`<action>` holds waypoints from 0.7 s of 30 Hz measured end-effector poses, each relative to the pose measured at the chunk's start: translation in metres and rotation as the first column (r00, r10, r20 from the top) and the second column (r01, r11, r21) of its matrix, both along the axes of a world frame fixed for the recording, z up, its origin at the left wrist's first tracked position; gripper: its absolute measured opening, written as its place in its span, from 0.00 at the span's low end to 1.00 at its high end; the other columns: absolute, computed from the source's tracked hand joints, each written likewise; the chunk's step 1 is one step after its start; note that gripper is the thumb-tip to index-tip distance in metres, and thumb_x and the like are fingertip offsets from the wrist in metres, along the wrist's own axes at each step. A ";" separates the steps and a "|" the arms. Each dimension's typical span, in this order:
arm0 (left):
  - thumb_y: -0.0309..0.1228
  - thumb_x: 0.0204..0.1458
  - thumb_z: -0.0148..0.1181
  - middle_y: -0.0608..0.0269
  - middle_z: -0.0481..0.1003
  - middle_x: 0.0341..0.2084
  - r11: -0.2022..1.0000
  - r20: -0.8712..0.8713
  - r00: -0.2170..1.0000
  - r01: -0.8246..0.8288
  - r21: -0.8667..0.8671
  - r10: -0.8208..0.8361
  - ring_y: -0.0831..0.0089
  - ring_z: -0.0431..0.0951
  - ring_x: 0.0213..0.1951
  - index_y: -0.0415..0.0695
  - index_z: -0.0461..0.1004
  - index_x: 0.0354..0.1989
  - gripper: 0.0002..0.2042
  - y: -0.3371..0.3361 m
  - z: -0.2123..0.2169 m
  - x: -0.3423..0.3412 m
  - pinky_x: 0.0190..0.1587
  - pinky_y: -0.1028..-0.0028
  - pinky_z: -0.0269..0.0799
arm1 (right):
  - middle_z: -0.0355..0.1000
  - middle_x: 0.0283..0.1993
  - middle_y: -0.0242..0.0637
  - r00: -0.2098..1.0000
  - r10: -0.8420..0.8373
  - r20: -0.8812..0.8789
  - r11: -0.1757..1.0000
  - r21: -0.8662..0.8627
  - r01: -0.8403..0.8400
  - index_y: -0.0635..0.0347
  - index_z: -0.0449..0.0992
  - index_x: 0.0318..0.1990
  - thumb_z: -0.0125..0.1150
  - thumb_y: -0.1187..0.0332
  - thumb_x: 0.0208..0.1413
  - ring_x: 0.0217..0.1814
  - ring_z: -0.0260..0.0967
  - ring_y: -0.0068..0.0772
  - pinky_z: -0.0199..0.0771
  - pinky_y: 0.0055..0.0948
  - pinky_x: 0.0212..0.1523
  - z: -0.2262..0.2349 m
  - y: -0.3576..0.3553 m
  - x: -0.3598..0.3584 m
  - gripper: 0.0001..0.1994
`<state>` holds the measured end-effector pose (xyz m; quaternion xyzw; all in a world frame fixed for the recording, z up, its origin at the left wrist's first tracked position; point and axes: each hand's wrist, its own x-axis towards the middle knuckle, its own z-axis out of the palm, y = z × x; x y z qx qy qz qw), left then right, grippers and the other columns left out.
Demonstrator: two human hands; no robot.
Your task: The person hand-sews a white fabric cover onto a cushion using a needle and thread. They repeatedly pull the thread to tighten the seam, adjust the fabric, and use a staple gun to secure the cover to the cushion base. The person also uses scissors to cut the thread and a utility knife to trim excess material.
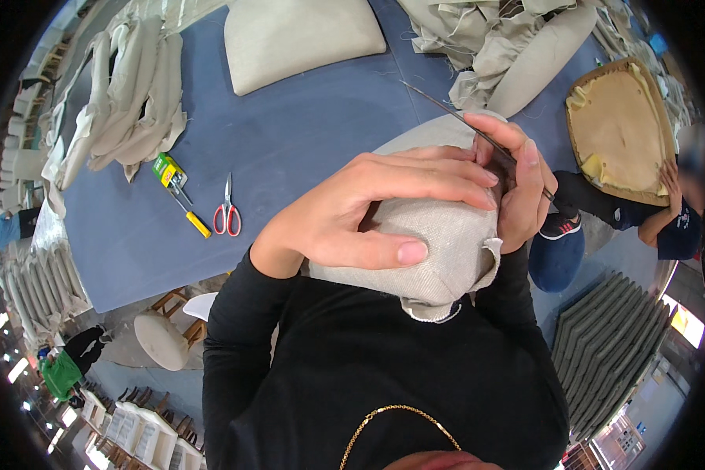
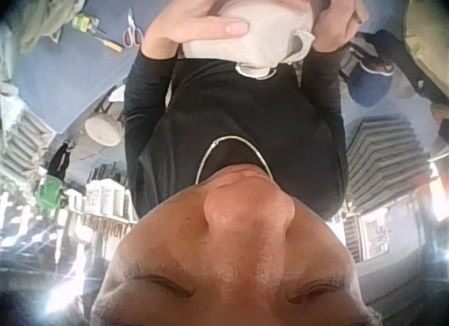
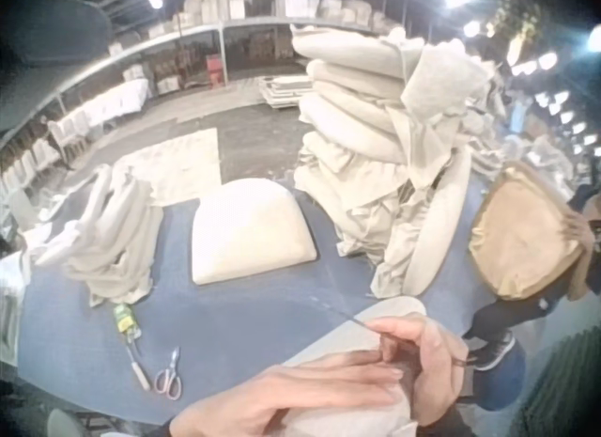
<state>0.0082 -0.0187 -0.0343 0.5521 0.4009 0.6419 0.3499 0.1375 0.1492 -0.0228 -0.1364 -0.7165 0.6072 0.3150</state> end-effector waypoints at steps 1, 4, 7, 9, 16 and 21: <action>0.53 0.49 0.61 0.36 0.75 0.63 1.000 -0.020 1.000 -0.006 0.004 0.006 0.36 0.68 0.69 0.31 0.79 0.60 0.38 0.000 0.000 -0.001 0.75 0.44 0.53 | 0.74 0.33 0.37 1.000 -0.001 0.004 1.000 0.011 0.001 0.74 0.85 0.49 0.40 0.56 0.75 0.35 0.67 0.26 0.64 0.27 0.38 0.001 -0.001 -0.001 0.29; 0.54 0.50 0.61 0.36 0.75 0.62 1.000 -0.054 0.998 -0.020 -0.001 0.019 0.36 0.68 0.69 0.31 0.79 0.59 0.37 0.001 0.000 -0.002 0.74 0.44 0.54 | 0.74 0.32 0.37 1.000 0.003 0.007 0.999 0.034 -0.003 0.73 0.85 0.49 0.40 0.56 0.75 0.35 0.67 0.26 0.64 0.27 0.38 0.001 0.001 -0.003 0.29; 0.54 0.52 0.60 0.36 0.75 0.63 1.000 -0.003 1.000 0.015 -0.026 -0.015 0.37 0.68 0.70 0.32 0.80 0.59 0.36 0.002 0.001 -0.003 0.75 0.45 0.53 | 0.74 0.32 0.37 1.000 0.014 -0.006 0.999 0.034 -0.014 0.73 0.85 0.49 0.40 0.56 0.75 0.35 0.67 0.25 0.64 0.27 0.38 0.001 0.002 -0.003 0.28; 0.54 0.54 0.59 0.37 0.74 0.63 0.997 0.088 0.995 0.055 -0.061 -0.050 0.38 0.67 0.71 0.32 0.80 0.58 0.35 0.002 0.005 -0.005 0.75 0.45 0.52 | 0.74 0.32 0.37 1.000 0.013 -0.005 1.000 0.021 -0.013 0.73 0.85 0.49 0.40 0.56 0.75 0.35 0.67 0.25 0.64 0.27 0.38 0.002 0.001 -0.003 0.28; 0.53 0.55 0.59 0.39 0.74 0.65 0.999 -0.051 0.999 -0.002 -0.054 0.000 0.41 0.67 0.71 0.35 0.81 0.58 0.33 0.010 0.007 -0.003 0.75 0.46 0.52 | 0.74 0.32 0.36 1.000 0.003 0.003 1.000 0.026 -0.003 0.74 0.85 0.49 0.40 0.57 0.75 0.35 0.66 0.25 0.63 0.26 0.37 0.004 0.006 -0.001 0.28; 0.52 0.55 0.59 0.39 0.74 0.64 0.999 -0.118 0.993 -0.021 -0.050 0.015 0.41 0.69 0.70 0.35 0.81 0.58 0.33 0.011 0.007 -0.004 0.73 0.46 0.56 | 0.74 0.32 0.36 1.000 -0.014 0.006 1.000 0.011 0.014 0.73 0.85 0.49 0.40 0.57 0.75 0.35 0.66 0.25 0.63 0.26 0.37 0.003 0.005 0.000 0.28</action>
